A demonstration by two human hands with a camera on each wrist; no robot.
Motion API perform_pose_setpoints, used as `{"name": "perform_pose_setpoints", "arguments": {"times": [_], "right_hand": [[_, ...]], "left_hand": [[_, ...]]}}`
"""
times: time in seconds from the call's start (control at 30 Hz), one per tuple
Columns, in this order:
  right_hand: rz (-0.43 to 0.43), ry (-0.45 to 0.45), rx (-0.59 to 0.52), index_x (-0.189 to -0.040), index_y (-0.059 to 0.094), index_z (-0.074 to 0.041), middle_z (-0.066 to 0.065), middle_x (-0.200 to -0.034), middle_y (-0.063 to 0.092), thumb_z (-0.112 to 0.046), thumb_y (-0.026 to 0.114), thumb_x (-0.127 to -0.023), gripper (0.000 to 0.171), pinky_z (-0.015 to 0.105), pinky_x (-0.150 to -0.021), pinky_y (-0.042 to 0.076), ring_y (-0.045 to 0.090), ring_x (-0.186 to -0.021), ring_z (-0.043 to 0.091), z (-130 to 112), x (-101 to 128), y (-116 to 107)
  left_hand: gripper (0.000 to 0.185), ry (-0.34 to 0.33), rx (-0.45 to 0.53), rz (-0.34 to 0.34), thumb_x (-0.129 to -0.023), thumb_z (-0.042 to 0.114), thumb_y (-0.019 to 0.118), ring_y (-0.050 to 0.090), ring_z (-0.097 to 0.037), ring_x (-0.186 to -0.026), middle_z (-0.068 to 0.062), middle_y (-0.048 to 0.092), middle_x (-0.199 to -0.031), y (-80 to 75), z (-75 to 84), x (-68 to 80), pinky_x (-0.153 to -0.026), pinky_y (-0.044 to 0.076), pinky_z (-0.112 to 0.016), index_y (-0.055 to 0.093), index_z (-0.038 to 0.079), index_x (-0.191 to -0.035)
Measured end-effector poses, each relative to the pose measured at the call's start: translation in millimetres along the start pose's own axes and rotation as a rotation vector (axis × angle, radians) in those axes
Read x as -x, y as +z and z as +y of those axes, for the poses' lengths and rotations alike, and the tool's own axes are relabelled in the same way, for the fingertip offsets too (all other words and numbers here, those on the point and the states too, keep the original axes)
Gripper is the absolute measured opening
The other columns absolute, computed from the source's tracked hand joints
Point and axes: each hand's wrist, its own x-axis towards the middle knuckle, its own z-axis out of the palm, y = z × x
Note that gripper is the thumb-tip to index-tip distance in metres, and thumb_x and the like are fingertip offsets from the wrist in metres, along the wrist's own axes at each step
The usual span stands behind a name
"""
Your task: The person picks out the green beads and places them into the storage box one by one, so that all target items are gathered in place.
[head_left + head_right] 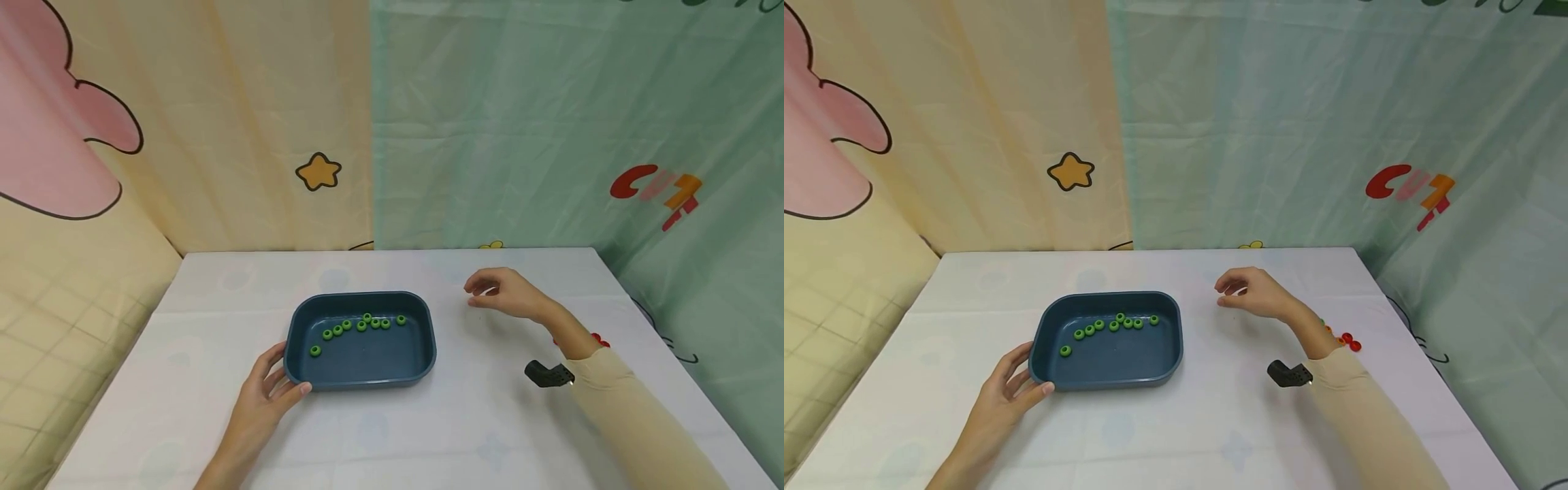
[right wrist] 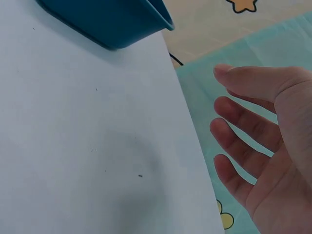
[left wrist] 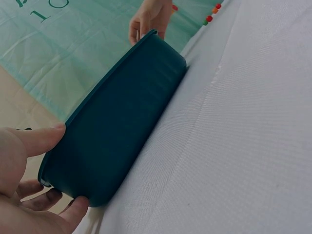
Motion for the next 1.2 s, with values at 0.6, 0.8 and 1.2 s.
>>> {"name": "perform_pose_setpoints", "arguments": {"times": [0.6,0.8,1.2], "right_hand": [[0.106,0.158,0.066,-0.111,0.062,-0.008,0.014,-0.111,0.059,-0.031,0.069,-0.085,0.035,0.036,-0.083,0.052,0.056,-0.102,0.025,42.1,61.5,-44.7],[0.152,0.266,0.072,-0.115,0.06,-0.005,0.013,-0.114,0.059,-0.035,0.067,-0.086,0.042,0.037,-0.08,0.053,0.053,-0.106,0.03,65.9,83.6,-52.9],[0.278,0.384,0.11,-0.118,0.058,-0.004,0.022,-0.122,0.052,-0.044,0.061,-0.087,0.051,0.054,-0.088,0.041,0.042,-0.115,0.039,117.5,131.3,-50.8]], "left_hand": [[0.078,0.008,0.015,-0.002,-0.077,0.003,0.075,0.039,-0.032,-0.125,-0.007,0.029,-0.143,2.4,0.6,-0.2,-0.09,0.046,-0.022,0.03,0.011,-0.141],[0.08,-0.008,0.02,-0.001,-0.077,0.005,0.076,0.039,-0.03,-0.126,-0.006,0.028,-0.144,1.4,0.2,0.9,-0.09,0.046,-0.022,0.029,0.013,-0.142],[0.08,0.01,0.02,-0.001,-0.077,0.005,0.076,0.039,-0.031,-0.125,-0.008,0.028,-0.143,1.2,-1.4,-0.6,-0.089,0.046,-0.022,0.03,0.011,-0.142]]}}
